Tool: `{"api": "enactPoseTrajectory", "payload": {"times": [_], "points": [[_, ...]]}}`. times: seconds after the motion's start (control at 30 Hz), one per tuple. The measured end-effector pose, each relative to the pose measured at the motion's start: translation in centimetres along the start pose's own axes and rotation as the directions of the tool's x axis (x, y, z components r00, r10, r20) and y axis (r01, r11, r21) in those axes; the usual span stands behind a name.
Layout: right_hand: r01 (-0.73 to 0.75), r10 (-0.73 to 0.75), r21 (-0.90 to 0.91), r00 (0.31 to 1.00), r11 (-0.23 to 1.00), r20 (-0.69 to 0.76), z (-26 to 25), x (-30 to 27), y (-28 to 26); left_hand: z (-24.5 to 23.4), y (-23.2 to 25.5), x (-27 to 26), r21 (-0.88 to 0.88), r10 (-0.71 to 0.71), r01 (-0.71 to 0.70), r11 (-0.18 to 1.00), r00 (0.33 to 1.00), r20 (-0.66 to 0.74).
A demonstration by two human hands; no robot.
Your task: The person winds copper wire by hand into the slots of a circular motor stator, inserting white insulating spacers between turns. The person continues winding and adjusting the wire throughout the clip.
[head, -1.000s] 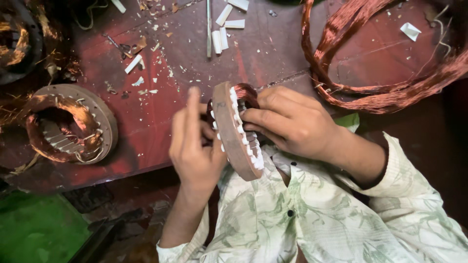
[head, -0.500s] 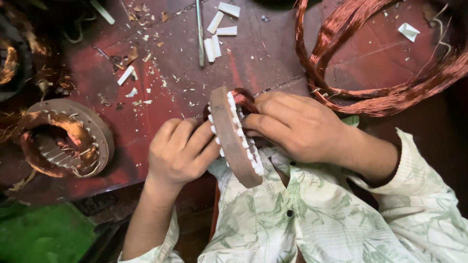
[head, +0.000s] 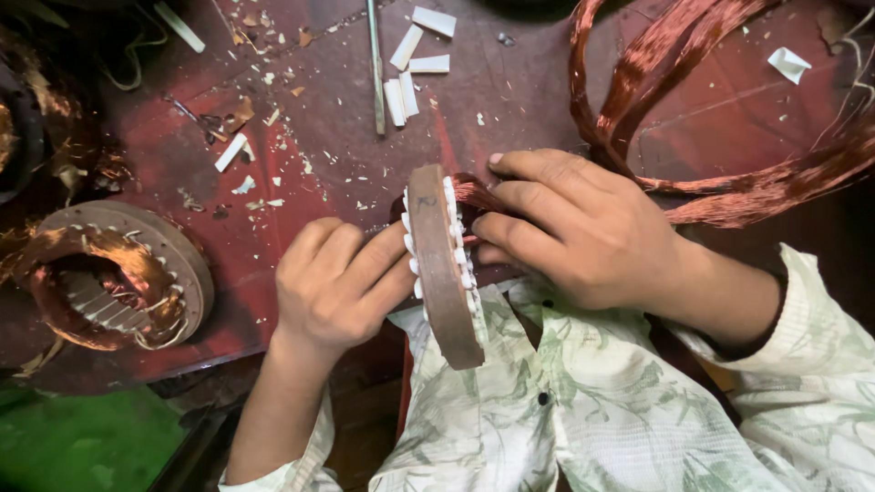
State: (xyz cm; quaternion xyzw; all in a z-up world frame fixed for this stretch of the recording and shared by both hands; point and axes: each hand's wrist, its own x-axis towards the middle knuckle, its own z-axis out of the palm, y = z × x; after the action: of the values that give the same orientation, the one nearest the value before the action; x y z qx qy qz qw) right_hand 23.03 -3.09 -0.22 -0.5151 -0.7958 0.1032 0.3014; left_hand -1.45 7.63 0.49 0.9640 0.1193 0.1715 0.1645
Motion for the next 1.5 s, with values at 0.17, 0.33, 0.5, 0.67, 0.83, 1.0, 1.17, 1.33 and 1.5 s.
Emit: {"api": "enactPoseTrajectory", "payload": {"times": [0.17,0.33,0.5,0.67,0.83,1.0,1.17,1.33,1.5], "points": [[-0.026,0.024,0.084,0.999,0.996,0.030,0.3,-0.6,-0.2,-0.3,1.4,0.3,-0.082,-0.132,0.134,0.988,0.991,0.032],[-0.025,0.025,0.062,1.000,0.998,-0.007,0.4,-1.0,-0.3,0.1,1.9,0.5,-0.190,-0.259,0.260,0.947,0.965,0.032],[-0.177,0.189,0.139,0.979,0.974,-0.074,0.7,-2.2,-2.2,0.3,2.2,-0.1,-0.258,-0.354,0.352,0.900,0.934,0.041],[-0.333,0.340,0.086,0.936,0.939,-0.089,1.4,-3.6,-4.4,0.4,3.2,0.0,-0.438,-0.523,0.507,0.742,0.847,0.093],[-0.333,0.333,0.006,0.943,0.943,-0.022,1.5,-4.4,-4.8,0.4,3.7,-0.1,-0.405,-0.569,0.550,0.730,0.818,0.085],[-0.404,0.404,0.035,0.914,0.914,-0.021,0.3,-4.2,-4.2,0.5,3.9,-0.1,-0.419,-0.617,0.585,0.695,0.784,0.070],[-0.334,0.331,-0.090,0.942,0.938,-0.050,-0.2,-3.6,-4.2,0.5,3.9,-0.2,-0.437,-0.655,0.617,0.654,0.751,0.080],[-0.311,0.308,-0.071,0.950,0.948,-0.052,0.0,-3.0,-4.5,0.7,4.3,-0.2,-0.445,-0.665,0.623,0.643,0.743,0.079],[-0.317,0.319,0.039,0.940,0.948,-0.123,-1.3,-3.3,-3.9,0.6,4.9,0.0,-0.441,-0.662,0.622,0.648,0.746,0.079]]}}
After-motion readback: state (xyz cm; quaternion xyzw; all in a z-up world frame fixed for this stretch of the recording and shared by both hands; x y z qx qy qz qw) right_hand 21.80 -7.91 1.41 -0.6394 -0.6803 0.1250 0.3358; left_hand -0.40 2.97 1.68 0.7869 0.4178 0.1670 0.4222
